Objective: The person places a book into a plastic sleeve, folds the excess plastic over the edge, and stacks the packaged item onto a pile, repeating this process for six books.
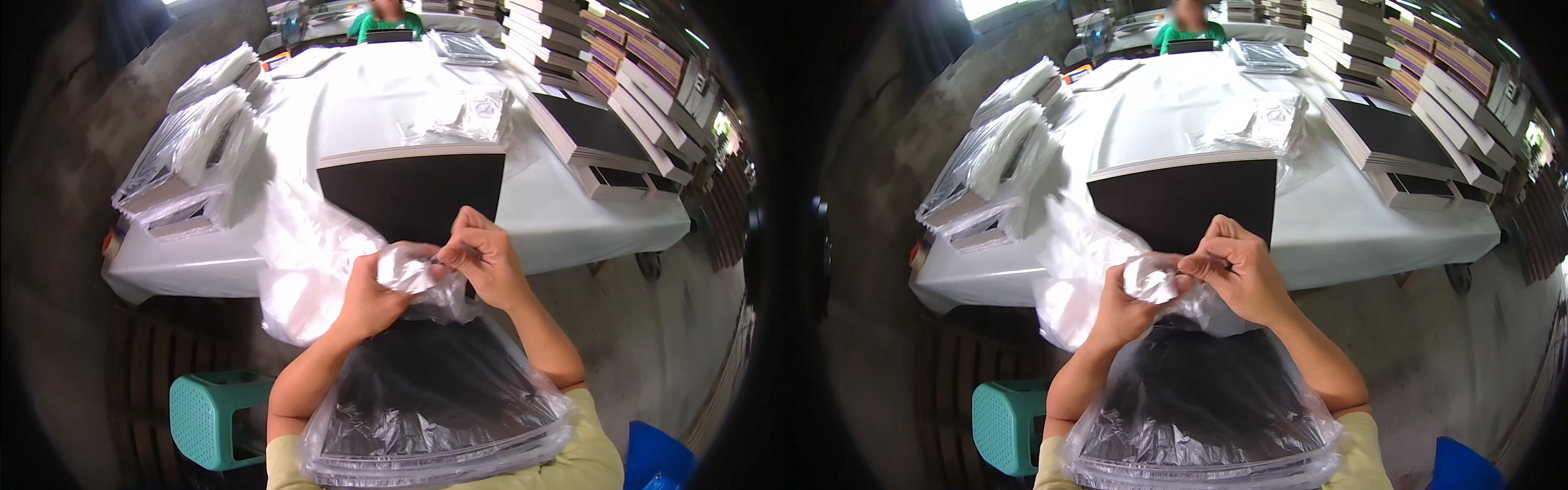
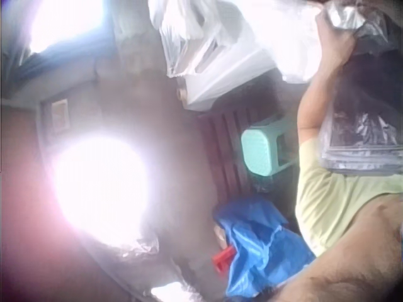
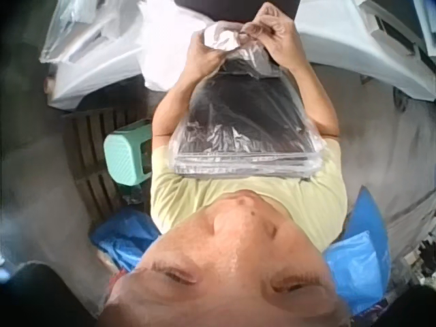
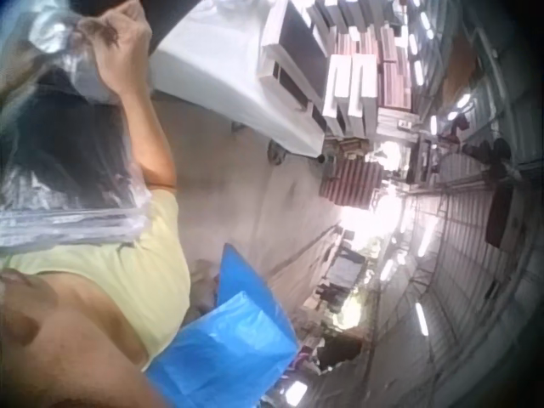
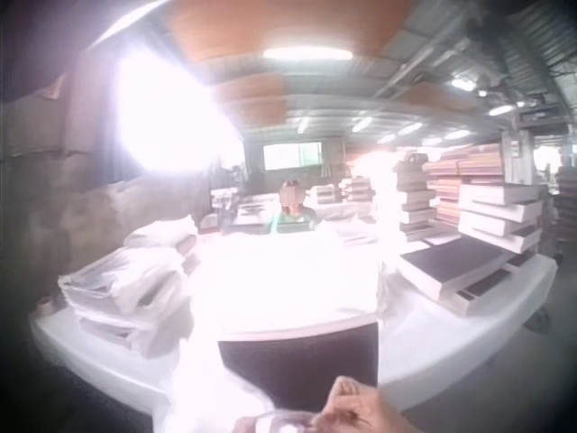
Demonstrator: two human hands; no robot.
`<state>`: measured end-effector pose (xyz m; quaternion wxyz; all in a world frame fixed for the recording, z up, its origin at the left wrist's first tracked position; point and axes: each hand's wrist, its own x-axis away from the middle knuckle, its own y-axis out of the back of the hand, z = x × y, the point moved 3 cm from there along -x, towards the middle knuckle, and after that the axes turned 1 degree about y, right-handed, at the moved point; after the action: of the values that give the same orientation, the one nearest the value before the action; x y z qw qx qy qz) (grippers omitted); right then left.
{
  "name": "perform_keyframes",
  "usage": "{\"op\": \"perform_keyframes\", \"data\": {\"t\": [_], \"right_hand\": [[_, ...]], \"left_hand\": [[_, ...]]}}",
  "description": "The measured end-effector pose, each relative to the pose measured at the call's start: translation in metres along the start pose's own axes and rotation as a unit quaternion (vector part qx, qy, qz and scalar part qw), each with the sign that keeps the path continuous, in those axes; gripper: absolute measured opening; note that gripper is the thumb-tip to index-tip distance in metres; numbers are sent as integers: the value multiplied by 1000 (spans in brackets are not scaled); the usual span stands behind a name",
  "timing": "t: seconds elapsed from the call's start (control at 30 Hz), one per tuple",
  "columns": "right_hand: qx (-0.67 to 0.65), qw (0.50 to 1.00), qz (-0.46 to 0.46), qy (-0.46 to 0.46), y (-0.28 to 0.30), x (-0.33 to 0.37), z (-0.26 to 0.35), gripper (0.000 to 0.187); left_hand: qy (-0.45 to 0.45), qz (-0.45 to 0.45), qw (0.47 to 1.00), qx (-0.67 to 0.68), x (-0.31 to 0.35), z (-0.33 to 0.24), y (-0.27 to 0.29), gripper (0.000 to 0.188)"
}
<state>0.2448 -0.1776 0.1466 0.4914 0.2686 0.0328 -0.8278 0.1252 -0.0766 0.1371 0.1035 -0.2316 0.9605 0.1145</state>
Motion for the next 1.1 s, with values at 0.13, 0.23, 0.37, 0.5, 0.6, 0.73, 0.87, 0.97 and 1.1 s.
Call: {"op": "perform_keyframes", "data": {"t": [0.13,0.23,0.37,0.5,0.6,0.73,0.87,0.97,1.1], "right_hand": [[-363,918,-20,-157,-1,2,-18,28],[-481,849,-69,-209,13,4,-26,32],[-531,816,-119,-195,51,1,-28,37],[-487,834,-193,-174,76,5,-28,31],[-530,841,-43,-97,73,10,-31,21],[-613,762,-172,-117,59,10,-31,21],[-743,654,49,-132,47,14,-49,41],[-595,697,328,-230,-15,61,-73,71],[-494,720,447,193,8,16,-42,60]], "left_hand": [[99,56,985,132,16,7,6,32],[22,129,971,203,28,37,23,23],[-3,174,953,250,46,52,44,30],[-43,41,986,157,42,43,53,33],[-80,-128,936,319,59,58,67,55],[-39,-112,964,240,59,69,62,54],[-1,-83,979,185,47,81,54,52],[13,-71,984,160,40,85,48,51],[35,-71,988,134,36,91,44,50]]}}
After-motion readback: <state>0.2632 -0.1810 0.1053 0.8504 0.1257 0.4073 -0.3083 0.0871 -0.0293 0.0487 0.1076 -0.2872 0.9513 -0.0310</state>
